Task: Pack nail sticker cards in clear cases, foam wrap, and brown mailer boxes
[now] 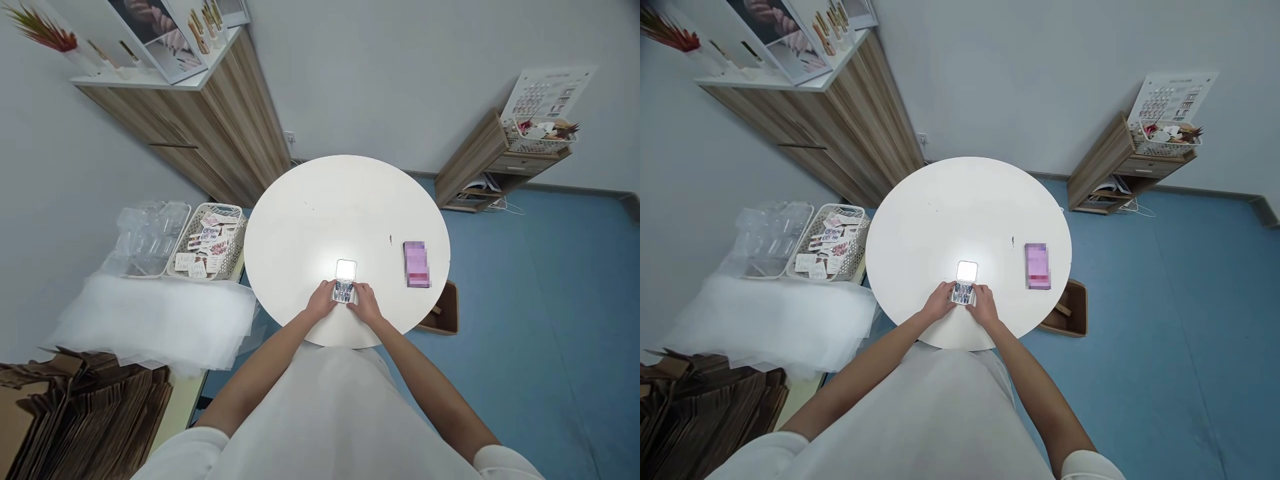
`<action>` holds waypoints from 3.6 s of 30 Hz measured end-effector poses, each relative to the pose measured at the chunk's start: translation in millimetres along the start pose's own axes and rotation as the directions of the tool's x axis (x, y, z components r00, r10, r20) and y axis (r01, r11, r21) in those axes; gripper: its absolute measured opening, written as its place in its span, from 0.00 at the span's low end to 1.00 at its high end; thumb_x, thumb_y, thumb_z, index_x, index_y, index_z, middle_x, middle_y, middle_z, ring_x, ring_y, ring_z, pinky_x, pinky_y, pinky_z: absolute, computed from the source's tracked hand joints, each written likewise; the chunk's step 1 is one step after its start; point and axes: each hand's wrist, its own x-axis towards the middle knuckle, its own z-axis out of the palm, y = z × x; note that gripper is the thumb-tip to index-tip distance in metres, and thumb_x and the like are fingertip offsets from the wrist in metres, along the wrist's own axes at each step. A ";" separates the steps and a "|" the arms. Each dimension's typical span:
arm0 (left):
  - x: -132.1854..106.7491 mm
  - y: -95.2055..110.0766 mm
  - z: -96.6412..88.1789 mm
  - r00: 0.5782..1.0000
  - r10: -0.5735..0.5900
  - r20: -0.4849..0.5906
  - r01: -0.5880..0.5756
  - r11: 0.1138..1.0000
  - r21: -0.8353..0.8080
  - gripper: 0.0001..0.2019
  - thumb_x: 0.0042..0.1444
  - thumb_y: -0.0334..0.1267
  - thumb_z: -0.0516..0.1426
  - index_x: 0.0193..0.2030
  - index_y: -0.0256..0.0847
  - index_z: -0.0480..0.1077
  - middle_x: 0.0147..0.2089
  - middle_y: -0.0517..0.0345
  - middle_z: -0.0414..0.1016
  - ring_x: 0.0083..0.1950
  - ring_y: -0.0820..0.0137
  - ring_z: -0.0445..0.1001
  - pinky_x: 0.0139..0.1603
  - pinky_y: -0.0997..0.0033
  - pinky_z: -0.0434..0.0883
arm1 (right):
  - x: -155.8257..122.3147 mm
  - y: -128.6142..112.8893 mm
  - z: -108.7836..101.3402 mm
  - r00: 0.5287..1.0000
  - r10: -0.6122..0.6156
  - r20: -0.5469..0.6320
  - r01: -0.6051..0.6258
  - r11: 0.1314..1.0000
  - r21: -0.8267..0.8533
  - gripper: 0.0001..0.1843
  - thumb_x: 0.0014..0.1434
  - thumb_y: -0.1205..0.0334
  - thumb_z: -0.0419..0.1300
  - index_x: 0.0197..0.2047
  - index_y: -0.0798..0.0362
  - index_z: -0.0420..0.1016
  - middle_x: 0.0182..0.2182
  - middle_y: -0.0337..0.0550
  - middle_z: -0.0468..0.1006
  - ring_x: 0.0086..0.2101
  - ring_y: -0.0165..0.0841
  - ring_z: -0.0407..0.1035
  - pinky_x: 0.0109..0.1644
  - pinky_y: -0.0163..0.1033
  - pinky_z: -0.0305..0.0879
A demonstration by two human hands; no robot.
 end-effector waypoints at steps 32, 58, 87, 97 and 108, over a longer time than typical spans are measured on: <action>-24.8 5.8 8.0 0.953 -0.299 -0.055 0.160 0.647 -0.746 0.17 0.50 0.34 0.53 0.49 0.38 0.65 0.40 0.53 0.69 0.36 0.74 0.69 0.38 0.71 0.68 | -6.9 -12.8 -11.9 0.970 0.226 0.086 -0.225 0.716 0.661 0.27 0.40 0.66 0.60 0.47 0.54 0.66 0.39 0.43 0.70 0.31 0.28 0.67 0.38 0.38 0.66; -52.2 28.8 -10.7 0.953 -0.239 0.186 0.240 0.218 -0.946 0.20 0.46 0.35 0.60 0.48 0.40 0.65 0.39 0.52 0.72 0.36 0.75 0.71 0.40 0.70 0.69 | -1.4 -34.9 -54.8 0.974 0.059 0.220 -0.223 0.441 0.869 0.21 0.54 0.50 0.51 0.51 0.45 0.61 0.51 0.44 0.66 0.46 0.36 0.65 0.38 0.41 0.66; -63.9 -7.3 -34.4 0.951 -0.310 -0.016 0.153 0.515 -0.843 0.23 0.45 0.47 0.58 0.47 0.38 0.67 0.36 0.53 0.74 0.37 0.69 0.71 0.44 0.65 0.66 | -20.5 -77.8 2.6 0.975 0.065 0.212 -0.221 0.382 0.898 0.32 0.45 0.61 0.59 0.54 0.39 0.56 0.48 0.40 0.67 0.41 0.33 0.67 0.43 0.43 0.65; -63.0 -58.1 -63.7 0.929 -0.362 -0.072 0.109 0.456 -0.883 0.22 0.48 0.44 0.57 0.49 0.38 0.62 0.27 0.59 0.72 0.30 0.72 0.72 0.39 0.68 0.67 | 2.0 -125.1 48.2 0.958 0.249 0.143 -0.254 0.504 0.825 0.30 0.45 0.55 0.60 0.52 0.45 0.60 0.47 0.43 0.67 0.42 0.34 0.66 0.43 0.40 0.65; -42.2 -121.3 -103.9 0.909 -0.378 -0.175 0.096 0.599 -0.795 0.21 0.54 0.46 0.49 0.54 0.41 0.60 0.38 0.53 0.71 0.38 0.69 0.70 0.40 0.68 0.65 | 47.5 -184.9 85.4 0.927 0.306 0.216 -0.371 0.663 0.651 0.32 0.44 0.49 0.59 0.53 0.42 0.61 0.45 0.41 0.65 0.45 0.35 0.62 0.45 0.38 0.61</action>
